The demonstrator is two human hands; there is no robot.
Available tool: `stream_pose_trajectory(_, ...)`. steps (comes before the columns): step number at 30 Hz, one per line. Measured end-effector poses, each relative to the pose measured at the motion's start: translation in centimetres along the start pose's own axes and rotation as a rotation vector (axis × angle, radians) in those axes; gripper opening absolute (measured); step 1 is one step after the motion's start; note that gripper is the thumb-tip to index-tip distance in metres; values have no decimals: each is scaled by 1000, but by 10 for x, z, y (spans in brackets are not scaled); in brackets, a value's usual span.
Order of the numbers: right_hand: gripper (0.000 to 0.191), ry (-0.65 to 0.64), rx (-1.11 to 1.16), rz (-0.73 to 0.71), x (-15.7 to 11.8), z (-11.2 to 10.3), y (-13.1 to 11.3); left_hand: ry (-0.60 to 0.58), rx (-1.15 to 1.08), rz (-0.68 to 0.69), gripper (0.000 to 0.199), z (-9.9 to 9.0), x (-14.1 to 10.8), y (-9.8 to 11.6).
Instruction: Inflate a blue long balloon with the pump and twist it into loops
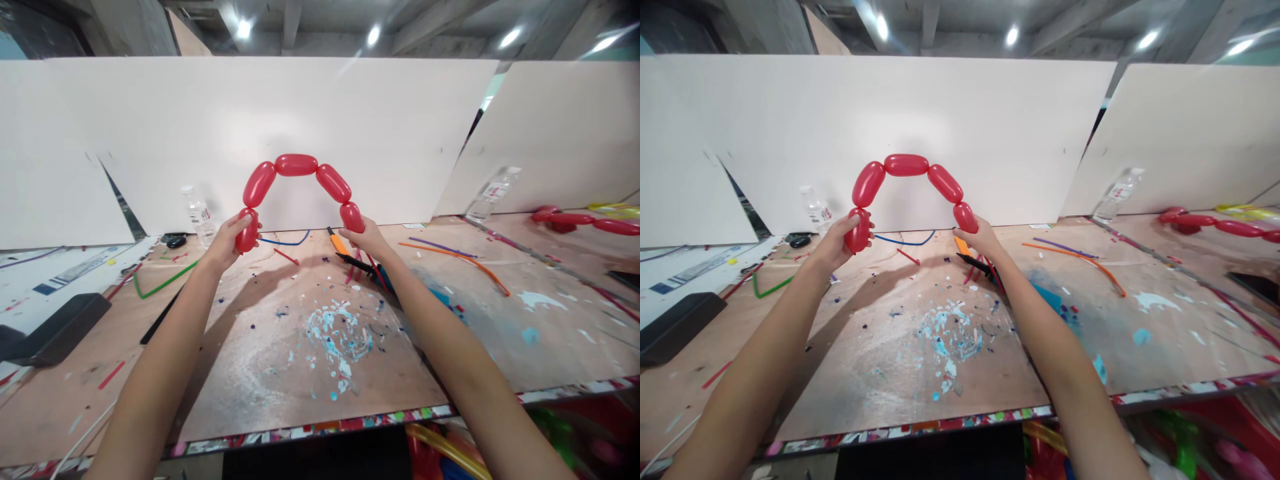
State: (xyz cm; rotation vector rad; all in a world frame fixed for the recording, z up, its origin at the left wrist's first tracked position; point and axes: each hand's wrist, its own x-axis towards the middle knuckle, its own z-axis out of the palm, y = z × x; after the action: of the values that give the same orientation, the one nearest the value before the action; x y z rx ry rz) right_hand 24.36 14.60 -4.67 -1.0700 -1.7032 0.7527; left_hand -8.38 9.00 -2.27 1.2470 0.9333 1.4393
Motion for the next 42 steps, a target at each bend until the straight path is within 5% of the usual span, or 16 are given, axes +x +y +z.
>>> stream_pose_trajectory(25,38,-16,28,23,-1,1,-1,17,72,111,50,-6,3,-2)
stream_pose_trajectory(28,36,-20,40,13,0,1,1,172,390,229,56,-11,7,-4)
stream_pose_trajectory(31,35,-8,41,11,0,0,3,423,821,498,69,-20,9,-5)
stream_pose_trajectory(34,33,-8,16,31,-1,1,2,512,962,687,76,-23,7,-2)
stream_pose_trajectory(42,29,-48,-20,37,-4,7,-2,273,757,686,47,1,-2,-3)
